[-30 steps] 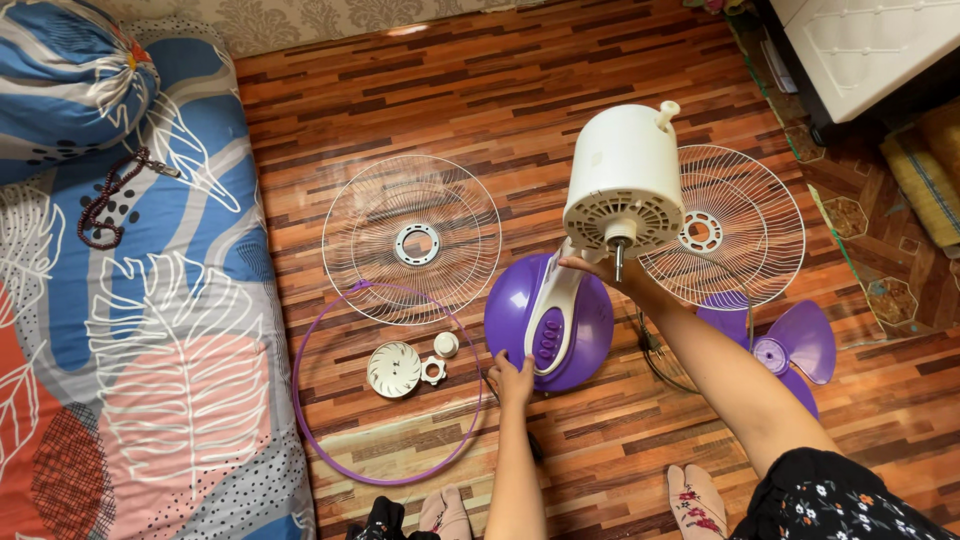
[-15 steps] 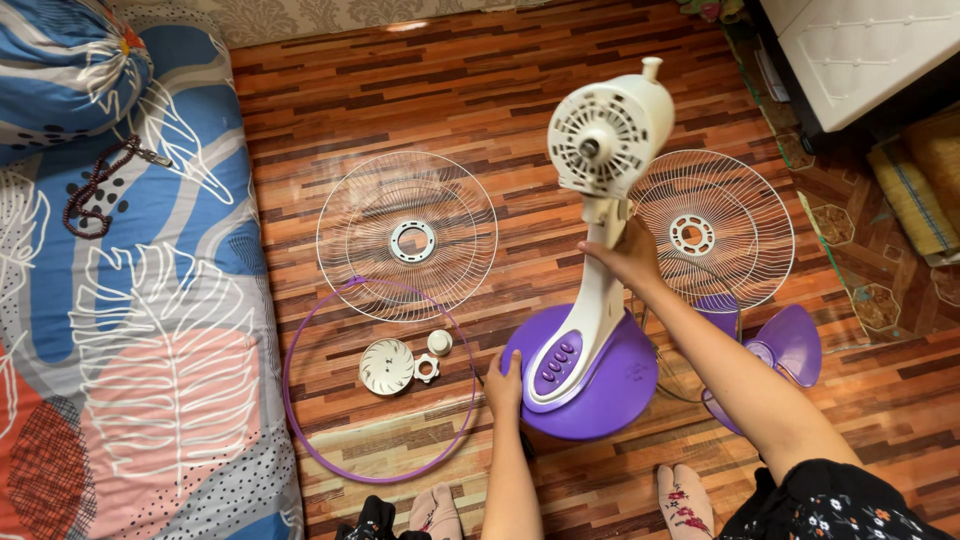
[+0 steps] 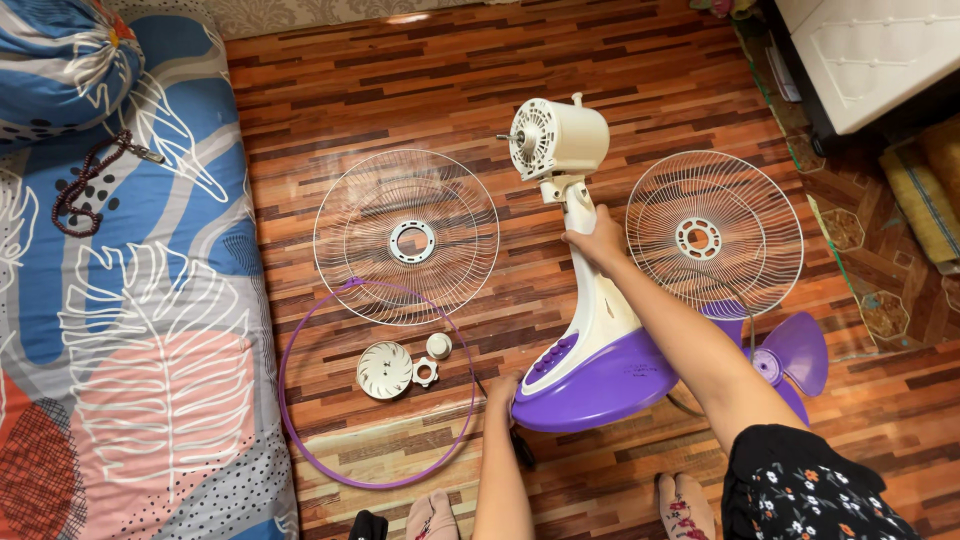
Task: The person disassembles a purple electric fan by removing the front grille, fan blades, and rear grille. They place the removed parts on the floor and then flip the fan base to remove the oscillation knob.
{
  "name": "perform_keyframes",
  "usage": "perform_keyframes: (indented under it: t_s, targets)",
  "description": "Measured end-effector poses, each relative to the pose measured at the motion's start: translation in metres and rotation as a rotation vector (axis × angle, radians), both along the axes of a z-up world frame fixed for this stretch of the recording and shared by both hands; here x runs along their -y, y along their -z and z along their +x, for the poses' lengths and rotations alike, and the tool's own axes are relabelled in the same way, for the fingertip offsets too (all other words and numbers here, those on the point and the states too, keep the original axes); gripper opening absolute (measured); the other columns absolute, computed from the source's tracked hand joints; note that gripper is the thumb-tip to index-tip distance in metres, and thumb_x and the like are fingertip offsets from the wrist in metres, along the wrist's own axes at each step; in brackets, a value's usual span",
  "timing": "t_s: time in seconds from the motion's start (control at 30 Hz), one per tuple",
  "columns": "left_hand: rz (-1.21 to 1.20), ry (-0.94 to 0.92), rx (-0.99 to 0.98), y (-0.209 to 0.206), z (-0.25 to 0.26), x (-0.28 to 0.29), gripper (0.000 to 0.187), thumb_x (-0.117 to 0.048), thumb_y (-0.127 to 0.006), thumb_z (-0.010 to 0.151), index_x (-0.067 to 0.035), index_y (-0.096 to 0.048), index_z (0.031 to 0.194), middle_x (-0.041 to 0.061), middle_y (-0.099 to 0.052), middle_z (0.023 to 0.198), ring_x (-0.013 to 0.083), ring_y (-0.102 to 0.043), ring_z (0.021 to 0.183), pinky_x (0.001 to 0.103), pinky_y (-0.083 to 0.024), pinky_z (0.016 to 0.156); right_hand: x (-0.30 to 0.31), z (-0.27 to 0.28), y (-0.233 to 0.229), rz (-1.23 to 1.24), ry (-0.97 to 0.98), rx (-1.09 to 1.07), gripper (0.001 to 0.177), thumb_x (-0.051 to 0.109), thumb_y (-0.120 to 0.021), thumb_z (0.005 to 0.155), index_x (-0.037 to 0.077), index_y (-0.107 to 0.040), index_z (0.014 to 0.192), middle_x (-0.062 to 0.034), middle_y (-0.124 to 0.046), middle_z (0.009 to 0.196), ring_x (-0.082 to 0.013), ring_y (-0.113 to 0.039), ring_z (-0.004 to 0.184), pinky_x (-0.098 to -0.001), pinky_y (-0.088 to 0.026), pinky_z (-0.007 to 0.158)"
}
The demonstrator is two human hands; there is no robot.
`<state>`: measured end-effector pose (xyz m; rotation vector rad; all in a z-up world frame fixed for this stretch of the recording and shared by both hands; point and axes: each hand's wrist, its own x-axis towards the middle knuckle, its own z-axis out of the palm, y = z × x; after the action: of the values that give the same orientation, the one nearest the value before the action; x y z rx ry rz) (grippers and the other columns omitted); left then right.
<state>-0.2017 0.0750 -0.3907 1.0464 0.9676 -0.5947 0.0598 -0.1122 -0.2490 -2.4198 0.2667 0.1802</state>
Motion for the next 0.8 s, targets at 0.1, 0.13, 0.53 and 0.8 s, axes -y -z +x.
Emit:
perform_keyframes:
  t_s: [0.1,0.13,0.53,0.8]
  targets:
    - [-0.070,-0.001,-0.088,0.002,0.007,-0.007,0.026,-0.016,-0.063,0.093,0.008,-0.073,0.091,0.014,-0.071,0.071,0.0237,-0.065,0.052,0.042,-0.051,0.046,-0.005,0.009,0.014,-0.003,0.019,-0.054,0.067,0.039,-0.087,0.068,0.003,-0.056,0.115,-0.0235,-0.072,0.107,-0.0376,-0.072,0.094,-0.0462,-0.057,0.082]
    - [-0.081,-0.001,-0.084,0.004,0.009,-0.010,0.024,-0.014,-0.063,0.093,0.008,-0.073,0.092,0.014,-0.071,0.071,0.0231,-0.064,0.051,0.041,-0.050,0.045,-0.006,0.011,0.019,-0.007,0.020,-0.060,0.068,0.039,-0.087,0.068,0.003,-0.056,0.116,-0.0231,-0.072,0.108,-0.0370,-0.072,0.095,-0.0458,-0.057,0.082]
    - [-0.270,-0.018,-0.164,0.013,0.017,-0.031,0.022,-0.016,-0.049,0.098,-0.005,-0.069,0.098,0.001,-0.065,0.065,0.0120,-0.058,0.045,0.028,-0.045,0.038,-0.006,0.030,0.065,-0.073,0.043,-0.234,0.079,0.037,-0.088,0.072,0.000,-0.051,0.130,-0.0225,-0.070,0.115,-0.0351,-0.072,0.100,-0.0436,-0.058,0.086]
    - [-0.260,0.059,-0.229,0.015,0.013,-0.040,0.020,-0.035,-0.056,0.099,-0.017,-0.065,0.100,-0.004,-0.065,0.068,0.0111,-0.059,0.050,0.029,-0.048,0.045,-0.012,0.032,0.078,-0.075,0.022,-0.269,0.077,0.037,-0.088,0.073,-0.004,-0.050,0.127,-0.0243,-0.068,0.120,-0.0353,-0.071,0.103,-0.0440,-0.060,0.085]
